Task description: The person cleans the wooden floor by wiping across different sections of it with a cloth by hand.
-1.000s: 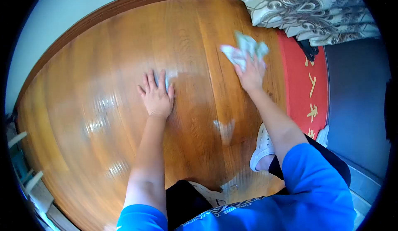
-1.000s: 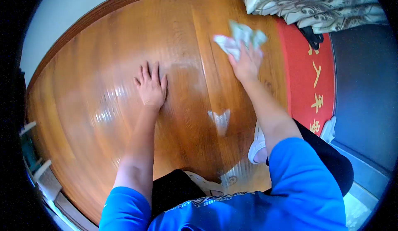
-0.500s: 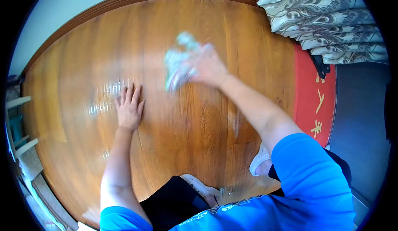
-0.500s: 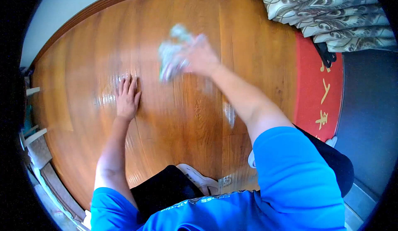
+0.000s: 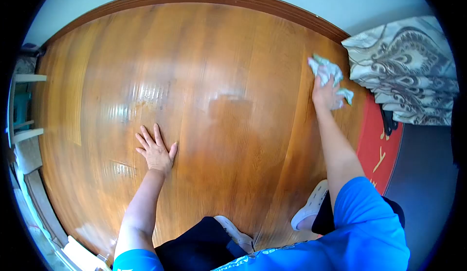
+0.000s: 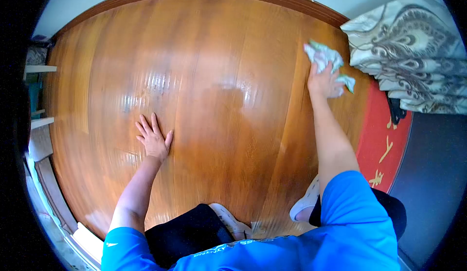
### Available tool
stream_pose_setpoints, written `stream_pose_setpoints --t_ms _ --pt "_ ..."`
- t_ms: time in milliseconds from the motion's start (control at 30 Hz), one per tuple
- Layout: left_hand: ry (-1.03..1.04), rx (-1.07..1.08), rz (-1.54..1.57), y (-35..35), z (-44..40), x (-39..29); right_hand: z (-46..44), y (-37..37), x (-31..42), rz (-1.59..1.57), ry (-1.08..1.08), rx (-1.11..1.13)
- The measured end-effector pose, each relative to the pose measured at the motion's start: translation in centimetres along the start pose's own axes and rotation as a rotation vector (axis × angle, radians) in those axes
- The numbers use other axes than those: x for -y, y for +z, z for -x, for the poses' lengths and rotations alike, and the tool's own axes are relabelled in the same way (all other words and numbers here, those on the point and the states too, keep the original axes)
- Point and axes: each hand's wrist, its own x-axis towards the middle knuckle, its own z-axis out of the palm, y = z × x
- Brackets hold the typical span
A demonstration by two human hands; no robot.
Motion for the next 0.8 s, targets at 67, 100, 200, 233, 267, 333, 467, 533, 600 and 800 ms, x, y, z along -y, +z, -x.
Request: stream_pose_setpoints --t_ms 67,100,200,233,267,333,467,533,600,800 --pt "-0.017 0.031 -0.029 -0.4 -0.1 -0.2 -2.9 -1.1 5.8 0.017 0.033 0.101" --pt "-0.019 0.058 -0.059 -0.6 -0.3 -0.3 -3.7 -1.7 9.0 0.032 -0.002 0.149" --pt "-0.019 0.058 -0.052 -0.5 -0.3 -0.1 -3.0 -2.2 18.7 0.018 -0.285 0.222" --pt "-0.012 0.058 -0.051 -0.5 -0.4 0.0 -1.5 -3.0 21.7 -0.009 -0.378 0.265" --pt "-0.014 0.060 -0.049 -0.5 -0.4 0.0 0.3 -3.1 23.8 0.054 -0.554 0.231" --pt "0.003 0.026 -0.008 -0.5 -0.3 0.2 5.1 -3.3 26.5 0.031 -0.842 0.173" --pt "0.032 -0.054 0.041 0.4 -0.1 0.8 13.0 -4.0 22.2 -0.259 -1.260 0.317" --pt "0.052 -0.108 0.056 0.8 0.0 0.8 13.8 -3.5 15.9 -0.354 -1.451 0.279" --pt "0.054 -0.102 0.077 0.4 0.0 0.8 10.9 -3.7 10.2 -0.247 -1.509 0.328" --pt "0.047 -0.099 0.089 0.1 0.3 0.6 -1.8 0.3 6.5 -0.064 -0.901 -0.067"
